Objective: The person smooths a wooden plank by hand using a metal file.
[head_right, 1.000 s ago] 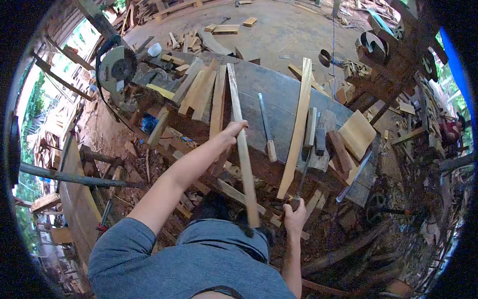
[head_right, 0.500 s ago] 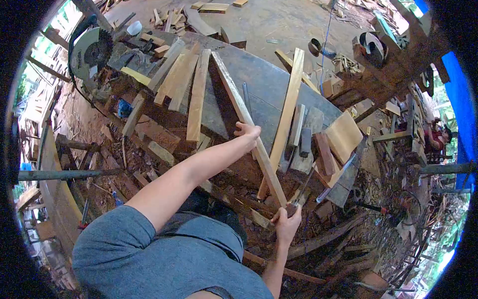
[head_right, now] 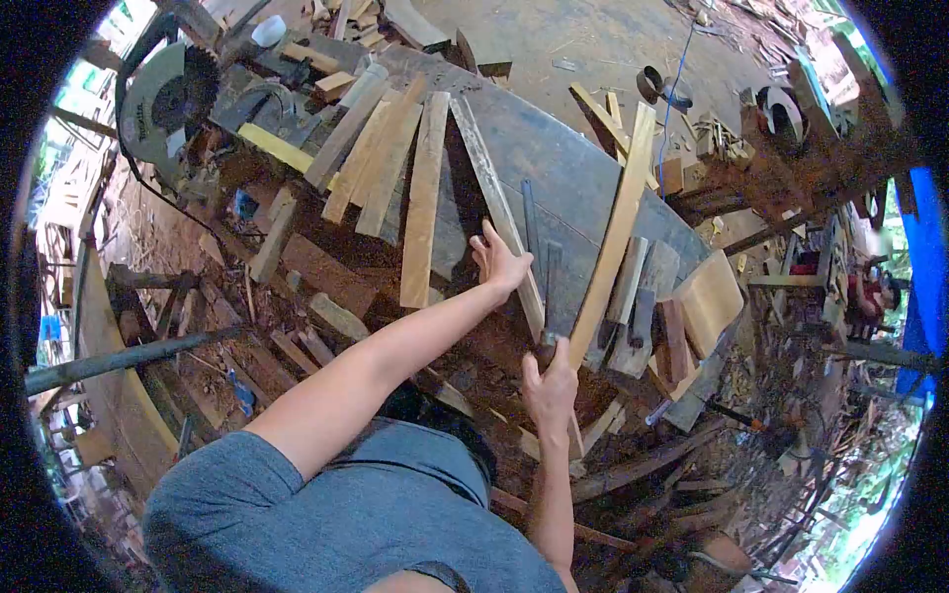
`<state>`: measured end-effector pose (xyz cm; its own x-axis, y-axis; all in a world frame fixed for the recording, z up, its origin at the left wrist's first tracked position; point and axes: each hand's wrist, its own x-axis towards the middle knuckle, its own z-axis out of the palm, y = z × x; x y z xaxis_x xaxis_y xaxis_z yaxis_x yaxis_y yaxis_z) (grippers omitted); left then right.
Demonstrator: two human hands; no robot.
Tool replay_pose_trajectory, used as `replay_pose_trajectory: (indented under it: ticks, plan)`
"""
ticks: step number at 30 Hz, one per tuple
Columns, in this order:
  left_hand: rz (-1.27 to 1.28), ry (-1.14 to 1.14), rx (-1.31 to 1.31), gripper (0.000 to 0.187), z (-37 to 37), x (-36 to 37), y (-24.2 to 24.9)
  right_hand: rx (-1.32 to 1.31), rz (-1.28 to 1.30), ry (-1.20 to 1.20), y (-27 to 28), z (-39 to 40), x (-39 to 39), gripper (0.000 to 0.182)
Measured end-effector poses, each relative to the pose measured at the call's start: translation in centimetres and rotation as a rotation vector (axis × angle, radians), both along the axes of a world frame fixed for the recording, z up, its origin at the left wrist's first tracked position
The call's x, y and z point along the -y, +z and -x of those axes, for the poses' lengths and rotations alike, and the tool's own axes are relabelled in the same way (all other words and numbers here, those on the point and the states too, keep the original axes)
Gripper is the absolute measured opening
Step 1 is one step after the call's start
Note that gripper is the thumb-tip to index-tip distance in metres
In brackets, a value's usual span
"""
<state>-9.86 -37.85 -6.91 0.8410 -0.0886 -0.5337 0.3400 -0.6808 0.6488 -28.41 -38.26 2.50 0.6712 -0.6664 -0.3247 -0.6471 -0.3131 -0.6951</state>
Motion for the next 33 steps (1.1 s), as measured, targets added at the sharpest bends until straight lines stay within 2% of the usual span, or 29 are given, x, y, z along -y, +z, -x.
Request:
replay_pose_trajectory:
  ticks: [1,3,4,5,10,13,15,17,18,20,23,25,27,29,31,33]
  plan:
    - [0.005,0.010,-0.014,0.101,-0.5,-0.1,-0.4,0.021,0.097,0.051,-0.4,-1.3,0.5,0.030]
    - [0.096,-0.047,0.011,0.100,-1.4,-0.2,-1.4,-0.061,0.098,0.073,0.7,-4.6,0.9,0.032]
    - [0.001,0.048,0.154,0.099,-0.4,1.2,-3.6,-0.073,0.168,0.123,0.3,-5.7,1.3,0.031]
    - [0.063,0.030,-0.036,0.099,-0.9,0.2,-0.3,-0.087,0.240,0.173,0.1,-6.9,1.7,0.030]
    - [0.043,-0.048,-0.105,0.105,0.2,-2.6,-0.3,-0.193,0.248,0.193,1.9,-11.3,1.7,0.035]
    - [0.079,-0.078,-0.106,0.100,-0.1,-4.1,0.5,-0.205,0.312,0.134,-0.5,-10.7,2.7,0.036]
    - [0.053,-0.129,-0.010,0.096,0.0,-4.1,0.1,-0.197,0.353,0.111,-3.4,-9.4,3.6,0.037]
    - [0.050,-0.133,-0.001,0.089,-0.3,-4.0,-0.5,-0.257,0.541,0.198,-5.6,-8.4,4.4,0.041]
    - [0.042,-0.130,0.011,0.085,-0.5,-3.9,-0.7,-0.373,0.510,0.214,-5.9,-8.1,4.4,0.045]
    - [0.017,-0.131,0.034,0.071,-0.8,-4.2,-0.7,-0.362,0.491,0.200,-7.2,-6.8,4.2,0.046]
    - [0.003,-0.117,0.151,0.069,-1.3,-4.1,-1.5,-0.313,0.489,0.203,-7.8,-5.6,4.5,0.047]
    - [-0.010,-0.136,0.110,0.073,-2.0,-4.0,-1.9,-0.352,0.451,0.178,-7.6,-5.3,5.2,0.048]
    - [0.012,-0.098,0.194,0.065,-2.6,-4.1,-3.8,-0.352,0.483,0.152,-6.4,-5.0,6.9,0.049]
    - [0.031,-0.146,0.110,0.062,-3.7,-4.3,-2.7,-0.306,0.542,0.140,-5.8,-4.0,9.1,0.052]
    - [0.039,-0.148,0.011,0.056,-4.7,-4.1,-1.8,-0.411,0.475,0.074,-5.0,-3.6,11.7,0.053]
    - [0.160,-0.153,-0.134,0.058,-6.2,-3.8,-2.3,-0.345,0.542,0.027,-5.0,-2.6,13.6,0.051]
